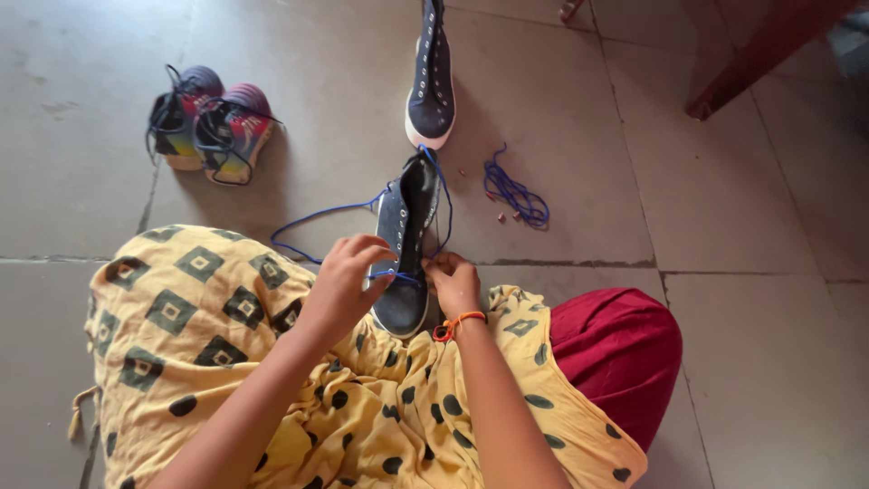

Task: The person sits on the floor and removes the lace from a black high-top sneaker, then threads a blue shoelace through the eyelets of the sneaker, pulling the lace through and working it along the shoe. A pair of colorful sneakers and spare laces lie nearby on the floor.

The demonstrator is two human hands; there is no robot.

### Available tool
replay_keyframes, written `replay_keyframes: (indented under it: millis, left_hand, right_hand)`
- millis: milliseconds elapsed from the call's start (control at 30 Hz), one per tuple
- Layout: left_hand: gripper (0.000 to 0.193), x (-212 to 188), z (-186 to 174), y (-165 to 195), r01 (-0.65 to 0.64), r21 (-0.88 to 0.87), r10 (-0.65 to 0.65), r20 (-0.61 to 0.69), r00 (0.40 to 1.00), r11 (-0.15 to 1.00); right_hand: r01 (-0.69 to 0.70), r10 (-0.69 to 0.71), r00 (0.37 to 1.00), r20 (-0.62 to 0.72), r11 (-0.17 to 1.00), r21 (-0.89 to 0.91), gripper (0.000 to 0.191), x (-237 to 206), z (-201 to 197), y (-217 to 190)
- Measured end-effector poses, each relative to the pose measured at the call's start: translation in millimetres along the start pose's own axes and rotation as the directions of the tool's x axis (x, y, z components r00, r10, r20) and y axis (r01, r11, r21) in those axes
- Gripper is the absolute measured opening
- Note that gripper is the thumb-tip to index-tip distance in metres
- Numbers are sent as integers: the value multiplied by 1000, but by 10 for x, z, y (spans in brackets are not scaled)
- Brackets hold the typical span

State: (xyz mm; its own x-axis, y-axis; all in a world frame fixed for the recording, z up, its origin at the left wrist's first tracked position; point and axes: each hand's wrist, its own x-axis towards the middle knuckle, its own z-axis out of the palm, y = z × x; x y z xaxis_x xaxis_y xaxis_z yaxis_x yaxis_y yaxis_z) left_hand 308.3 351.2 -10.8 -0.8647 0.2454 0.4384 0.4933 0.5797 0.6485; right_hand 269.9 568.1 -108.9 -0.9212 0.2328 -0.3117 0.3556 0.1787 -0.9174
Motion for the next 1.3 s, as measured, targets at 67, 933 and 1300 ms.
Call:
replay_keyframes:
  millis: [67,933,1300]
  left_hand:
    - [34,80,36,18,-61,233,29,137,990,970]
    - [13,106,143,-432,539,-493,-389,379,840,682]
    - [21,440,-349,-167,514,-821,-522,334,785,248]
  right_hand:
    - [-1,1,1000,-9,1000,23,19,26,-2,55]
    - [84,-57,984,-167,984,154,13,-196,-53,-293]
    - [422,-403,906,127,860,-287,18,-905,20,-1024]
